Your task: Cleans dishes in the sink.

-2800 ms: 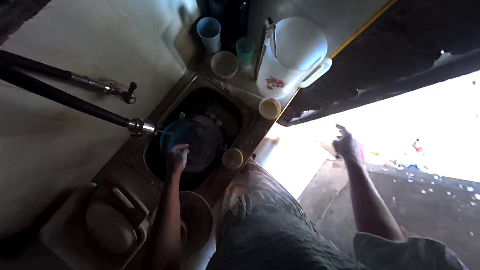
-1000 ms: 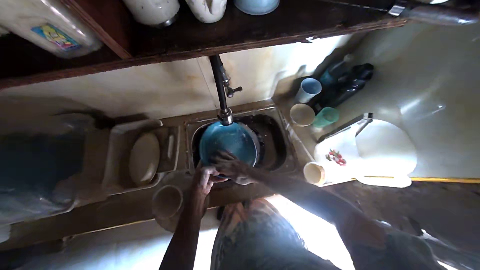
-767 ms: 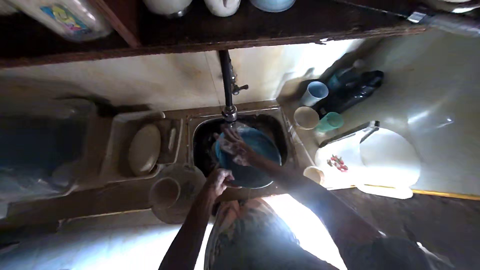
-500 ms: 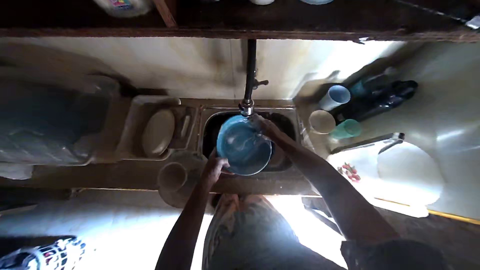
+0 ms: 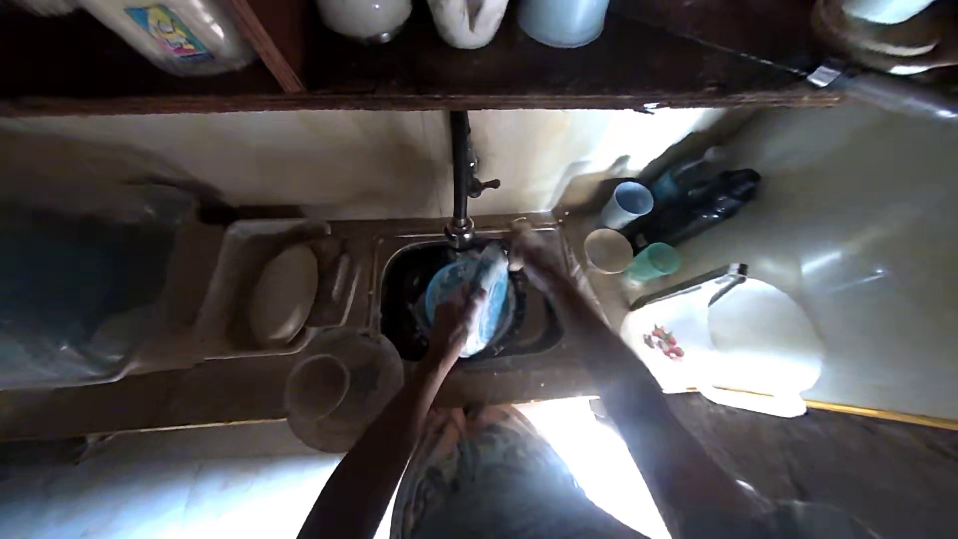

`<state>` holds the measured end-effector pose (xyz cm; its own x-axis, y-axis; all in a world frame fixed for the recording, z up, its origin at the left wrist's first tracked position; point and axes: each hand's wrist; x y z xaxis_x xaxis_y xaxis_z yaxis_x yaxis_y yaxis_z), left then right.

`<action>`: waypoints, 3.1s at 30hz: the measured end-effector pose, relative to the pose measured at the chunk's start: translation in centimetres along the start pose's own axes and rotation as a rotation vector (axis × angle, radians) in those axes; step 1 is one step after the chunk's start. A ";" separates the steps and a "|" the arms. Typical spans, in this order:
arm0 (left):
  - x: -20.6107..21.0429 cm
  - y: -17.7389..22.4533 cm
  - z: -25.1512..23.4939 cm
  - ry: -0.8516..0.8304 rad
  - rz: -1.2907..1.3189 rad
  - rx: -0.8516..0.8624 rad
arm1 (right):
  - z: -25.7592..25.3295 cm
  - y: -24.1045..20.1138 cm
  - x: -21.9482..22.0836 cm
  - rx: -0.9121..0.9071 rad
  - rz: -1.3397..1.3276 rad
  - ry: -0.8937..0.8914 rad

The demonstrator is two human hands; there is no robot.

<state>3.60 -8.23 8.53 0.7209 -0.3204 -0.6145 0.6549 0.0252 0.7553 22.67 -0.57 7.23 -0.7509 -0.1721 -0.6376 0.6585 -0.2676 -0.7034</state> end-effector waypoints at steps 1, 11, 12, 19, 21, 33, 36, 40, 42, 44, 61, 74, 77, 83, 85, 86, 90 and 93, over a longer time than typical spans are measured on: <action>0.2 0.5 -0.4 0.023 0.040 -0.060 | 2.6 -1.2 3.3 -0.109 -0.129 0.096; 0.3 0.9 0.9 0.108 0.077 -0.207 | 3.0 0.0 7.8 0.109 -0.031 0.172; 0.5 0.0 0.5 0.112 0.132 -0.222 | 4.6 -1.9 9.0 0.068 -0.021 0.152; 0.9 -2.0 0.8 0.273 0.566 -0.388 | 4.0 0.8 9.5 0.009 -0.057 0.081; 1.1 -1.3 1.1 0.284 0.562 -0.390 | 3.6 0.6 9.0 0.071 -0.005 0.076; 0.0 -4.9 2.2 0.350 0.931 -0.332 | 5.2 3.8 8.3 0.222 -0.191 0.056; -1.6 -5.7 2.1 0.114 0.878 -0.305 | 3.0 5.4 5.9 -0.021 0.010 0.134; -3.5 -4.1 1.2 -0.193 0.373 -0.186 | 3.3 0.9 4.1 -0.175 0.150 0.072; -3.2 -2.5 0.3 -0.176 0.222 -0.076 | 5.6 -3.7 5.1 -0.129 0.153 0.119; -2.4 -1.4 0.9 -0.146 0.019 0.012 | 8.0 -4.8 7.7 -0.408 0.112 0.249; -4.9 -0.3 2.3 -0.181 -0.001 0.058 | 8.2 -3.8 5.8 -0.263 -0.160 0.136; -2.1 -5.3 2.8 0.362 1.051 -0.446 | 10.4 0.6 11.3 -0.084 0.083 0.264; -1.7 -4.6 4.0 0.224 1.057 -0.434 | 8.7 3.0 5.5 0.058 -0.103 0.138; -3.5 -9.7 5.8 0.069 0.382 -0.285 | 7.5 0.2 1.0 -0.083 0.205 0.243; -4.6 -12.7 7.9 0.208 0.070 -0.225 | 8.4 -1.8 0.5 -0.119 0.112 0.178; -5.2 -14.1 8.7 0.272 -0.078 -0.276 | 9.1 -2.9 0.5 -0.153 0.064 0.080; -6.4 -20.0 10.4 0.248 -0.416 -0.553 | 12.2 -7.5 3.6 -0.454 0.062 -0.416; -6.8 -23.8 11.3 0.342 -0.384 -0.516 | 14.4 -8.8 8.6 -0.978 0.254 -0.549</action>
<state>-19.47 -17.33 -2.64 0.3939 -0.0841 -0.9153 0.8386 0.4406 0.3204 9.69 -13.34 12.46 -0.3533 -0.5702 -0.7416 0.3703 0.6428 -0.6706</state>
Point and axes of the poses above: each hand's wrist, its own z-axis away from the middle knuckle, its own x-axis out of the palm, y = z × x, and after that the axes turned 1 degree about -x, right-handed
